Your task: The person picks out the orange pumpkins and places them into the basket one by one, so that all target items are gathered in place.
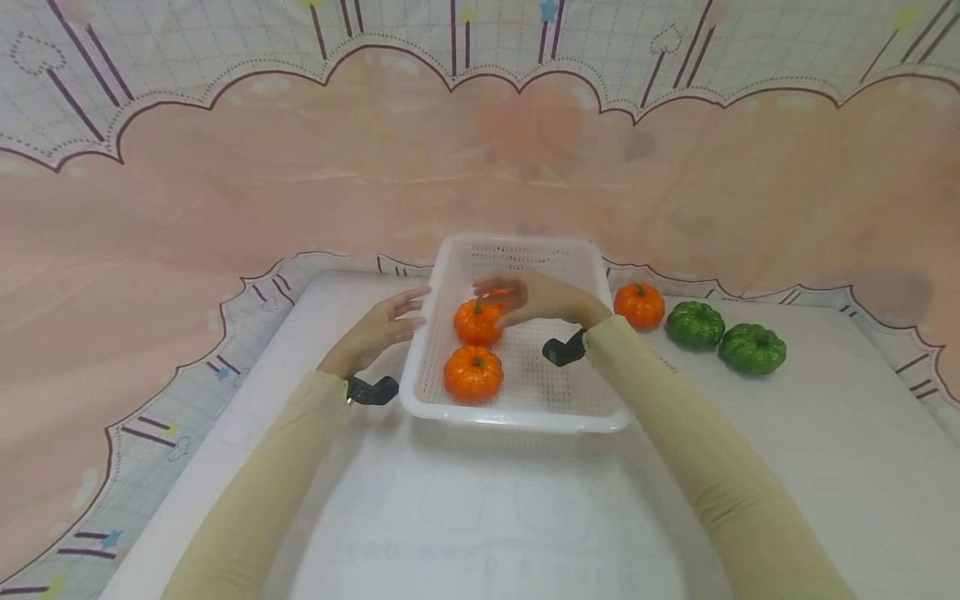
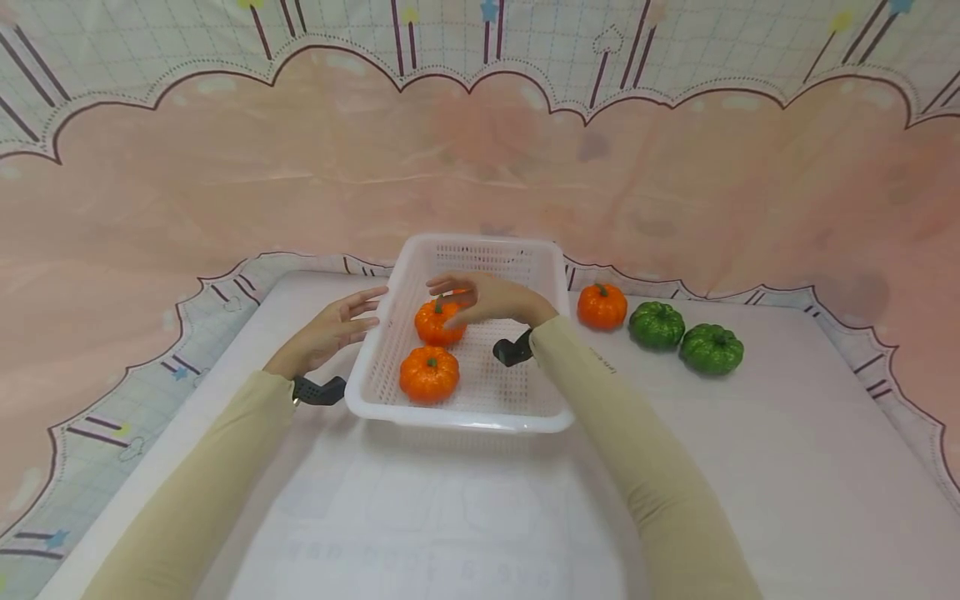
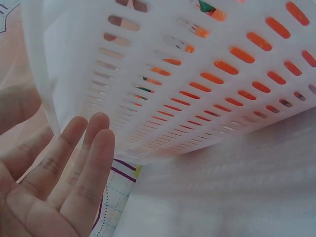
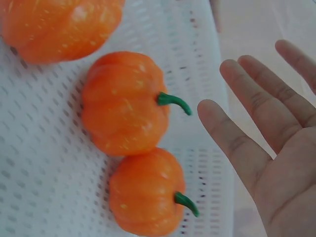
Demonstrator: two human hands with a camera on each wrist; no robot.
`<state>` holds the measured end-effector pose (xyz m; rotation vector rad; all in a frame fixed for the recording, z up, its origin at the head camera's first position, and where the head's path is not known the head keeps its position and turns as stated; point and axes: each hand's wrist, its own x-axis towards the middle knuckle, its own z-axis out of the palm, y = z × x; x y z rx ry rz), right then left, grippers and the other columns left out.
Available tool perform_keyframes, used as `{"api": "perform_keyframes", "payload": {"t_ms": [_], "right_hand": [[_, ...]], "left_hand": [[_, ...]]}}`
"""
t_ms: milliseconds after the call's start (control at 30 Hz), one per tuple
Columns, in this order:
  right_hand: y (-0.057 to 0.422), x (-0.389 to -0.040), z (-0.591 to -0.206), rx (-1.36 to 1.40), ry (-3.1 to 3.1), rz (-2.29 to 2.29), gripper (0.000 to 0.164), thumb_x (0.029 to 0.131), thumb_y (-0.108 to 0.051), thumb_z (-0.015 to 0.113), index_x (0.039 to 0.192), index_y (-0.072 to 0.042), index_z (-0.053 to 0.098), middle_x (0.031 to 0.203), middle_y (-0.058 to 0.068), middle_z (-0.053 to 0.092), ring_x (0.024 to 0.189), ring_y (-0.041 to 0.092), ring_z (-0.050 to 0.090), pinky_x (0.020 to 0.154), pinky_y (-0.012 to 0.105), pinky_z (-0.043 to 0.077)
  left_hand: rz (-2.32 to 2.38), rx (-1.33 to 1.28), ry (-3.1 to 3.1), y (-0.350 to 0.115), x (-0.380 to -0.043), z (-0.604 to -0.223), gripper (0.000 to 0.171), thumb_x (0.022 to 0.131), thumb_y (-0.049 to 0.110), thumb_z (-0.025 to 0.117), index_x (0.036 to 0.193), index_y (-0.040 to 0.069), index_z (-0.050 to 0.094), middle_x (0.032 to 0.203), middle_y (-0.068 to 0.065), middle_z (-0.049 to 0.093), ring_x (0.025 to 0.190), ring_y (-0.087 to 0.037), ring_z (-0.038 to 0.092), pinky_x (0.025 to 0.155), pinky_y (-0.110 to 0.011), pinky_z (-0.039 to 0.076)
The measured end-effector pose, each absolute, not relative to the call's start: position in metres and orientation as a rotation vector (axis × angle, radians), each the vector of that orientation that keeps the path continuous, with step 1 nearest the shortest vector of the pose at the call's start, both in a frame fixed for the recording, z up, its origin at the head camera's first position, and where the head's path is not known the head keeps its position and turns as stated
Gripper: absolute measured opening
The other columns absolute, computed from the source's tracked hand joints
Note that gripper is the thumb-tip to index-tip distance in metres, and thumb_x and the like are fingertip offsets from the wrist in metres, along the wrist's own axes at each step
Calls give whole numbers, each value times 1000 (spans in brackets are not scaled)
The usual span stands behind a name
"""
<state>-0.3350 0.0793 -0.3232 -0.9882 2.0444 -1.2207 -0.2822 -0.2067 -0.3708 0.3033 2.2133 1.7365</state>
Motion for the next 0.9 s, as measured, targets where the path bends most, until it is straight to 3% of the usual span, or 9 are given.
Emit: {"api": "perform_keyframes", "payload": {"t_ms": [133,267,367,533,667,900], "right_hand": [[86,-337,-315,-951,2065,-1215,65,83,-13,70,141,-11,40,146,9,42,136,32,39,100,42,49],[94,-338,-305,-948,2095,-1234,64,84,-12,69,141,-12,41,144,8,45,135,32,40,104,42,45],[101,-341,-297,-988,2139,-1226,61,85,-10,66,140,-11,41,144,9,45,133,30,42,107,43,42],[115,-342,-286,-1013,2196,-1229,64,85,-11,67,142,-11,38,143,10,46,132,31,45,102,44,46],[129,-340,-277,-974,2247,-1216,69,85,-15,69,144,-18,34,143,6,46,132,28,46,100,41,48],[155,-341,-270,-912,2300,-1221,63,87,-13,66,143,-17,37,146,7,43,133,27,44,103,43,45]], "left_hand": [[1716,347,2233,-208,-281,-373,69,90,24,62,149,16,27,152,-19,28,138,-38,31,109,-52,35],[1687,378,2265,-209,-280,-373,73,87,35,65,148,18,28,152,-20,29,137,-38,34,108,-52,37],[1692,351,2260,-209,-281,-372,70,89,29,63,148,17,28,152,-19,29,137,-38,34,108,-52,36],[1708,313,2235,-209,-283,-373,66,93,15,57,149,15,24,153,-18,27,138,-38,31,110,-53,34],[1716,305,2223,-208,-283,-372,65,93,13,56,150,14,23,153,-18,27,139,-37,31,110,-53,33],[1712,314,2221,-207,-282,-372,66,93,15,57,149,14,24,153,-17,27,139,-37,31,109,-52,35]]}}
